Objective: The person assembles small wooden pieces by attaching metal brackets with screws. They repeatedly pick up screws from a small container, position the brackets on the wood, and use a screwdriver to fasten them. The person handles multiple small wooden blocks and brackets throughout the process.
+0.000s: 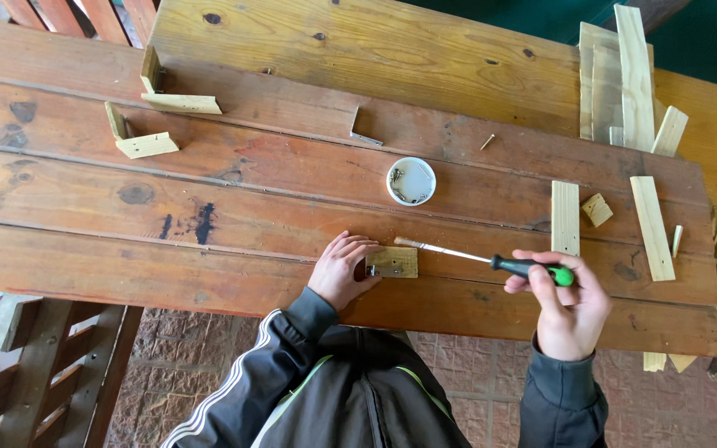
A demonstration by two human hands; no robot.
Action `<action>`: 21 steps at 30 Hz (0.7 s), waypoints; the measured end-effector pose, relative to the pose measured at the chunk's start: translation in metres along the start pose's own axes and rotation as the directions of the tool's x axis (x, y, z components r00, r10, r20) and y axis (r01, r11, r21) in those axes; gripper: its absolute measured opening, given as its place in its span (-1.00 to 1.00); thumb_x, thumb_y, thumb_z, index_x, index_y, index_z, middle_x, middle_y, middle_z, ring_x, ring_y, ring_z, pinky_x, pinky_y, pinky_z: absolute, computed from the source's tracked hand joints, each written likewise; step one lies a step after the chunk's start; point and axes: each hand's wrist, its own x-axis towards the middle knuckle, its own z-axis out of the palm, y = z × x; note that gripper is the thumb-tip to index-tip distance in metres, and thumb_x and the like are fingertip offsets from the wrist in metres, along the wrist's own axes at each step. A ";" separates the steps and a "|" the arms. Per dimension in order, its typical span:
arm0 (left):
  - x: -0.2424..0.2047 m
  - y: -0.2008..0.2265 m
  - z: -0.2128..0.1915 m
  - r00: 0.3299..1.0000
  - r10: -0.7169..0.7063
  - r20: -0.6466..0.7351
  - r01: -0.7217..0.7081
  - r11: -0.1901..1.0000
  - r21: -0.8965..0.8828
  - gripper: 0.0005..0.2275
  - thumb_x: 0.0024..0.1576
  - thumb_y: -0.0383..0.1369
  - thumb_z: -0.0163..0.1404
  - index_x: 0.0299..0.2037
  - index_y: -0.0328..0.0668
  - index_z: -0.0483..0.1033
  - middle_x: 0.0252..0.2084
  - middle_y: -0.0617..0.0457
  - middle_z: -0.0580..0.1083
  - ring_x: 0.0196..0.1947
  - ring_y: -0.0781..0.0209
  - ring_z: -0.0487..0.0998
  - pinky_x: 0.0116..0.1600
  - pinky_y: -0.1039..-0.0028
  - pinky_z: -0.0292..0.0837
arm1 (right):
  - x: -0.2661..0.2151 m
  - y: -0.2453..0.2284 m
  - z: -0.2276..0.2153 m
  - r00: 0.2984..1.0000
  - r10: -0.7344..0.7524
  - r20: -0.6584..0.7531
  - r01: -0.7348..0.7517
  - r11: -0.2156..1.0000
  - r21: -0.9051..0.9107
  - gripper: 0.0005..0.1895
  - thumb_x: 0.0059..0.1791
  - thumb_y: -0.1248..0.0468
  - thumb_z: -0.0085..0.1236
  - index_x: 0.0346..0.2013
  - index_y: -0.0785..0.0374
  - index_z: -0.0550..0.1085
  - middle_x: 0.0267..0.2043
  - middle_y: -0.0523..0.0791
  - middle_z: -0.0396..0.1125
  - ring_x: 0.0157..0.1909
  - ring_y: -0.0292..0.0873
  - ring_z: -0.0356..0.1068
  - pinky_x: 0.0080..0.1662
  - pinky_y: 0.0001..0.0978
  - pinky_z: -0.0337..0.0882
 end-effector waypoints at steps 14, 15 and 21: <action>0.006 -0.016 -0.033 0.937 -0.328 0.123 0.334 0.733 -0.592 -0.28 -0.09 -0.26 0.62 0.34 0.11 0.59 0.12 0.08 0.76 0.10 0.17 0.79 0.35 0.27 0.68 | -0.031 0.250 -0.057 0.976 0.120 0.182 -0.131 0.990 0.045 -0.83 0.04 0.51 0.45 -0.11 0.42 0.62 0.26 0.22 0.60 0.18 0.12 0.67 0.24 0.09 0.66; 0.008 -0.017 -0.038 0.931 -0.338 0.140 0.343 0.673 -0.655 -0.28 -0.05 -0.34 0.61 0.36 -0.02 0.55 0.17 -0.06 0.77 0.10 0.11 0.80 0.31 0.24 0.70 | -0.031 0.261 -0.060 0.974 0.093 0.207 -0.082 0.995 -0.062 -0.83 0.00 0.50 0.53 -0.16 0.37 0.68 0.22 0.13 0.62 0.20 0.03 0.66 0.26 0.03 0.63; 0.001 -0.059 -0.011 0.918 -0.310 0.248 0.363 0.405 -0.839 -0.22 0.04 -0.42 0.60 0.45 -0.14 0.40 0.28 -0.14 0.69 0.09 0.17 0.67 0.27 0.30 0.64 | -0.026 0.240 -0.035 0.972 -0.122 0.201 0.204 0.865 -0.459 -0.73 -0.01 0.33 0.51 -0.06 -0.11 0.81 0.15 -0.21 0.64 0.14 -0.07 0.66 0.27 -0.16 0.61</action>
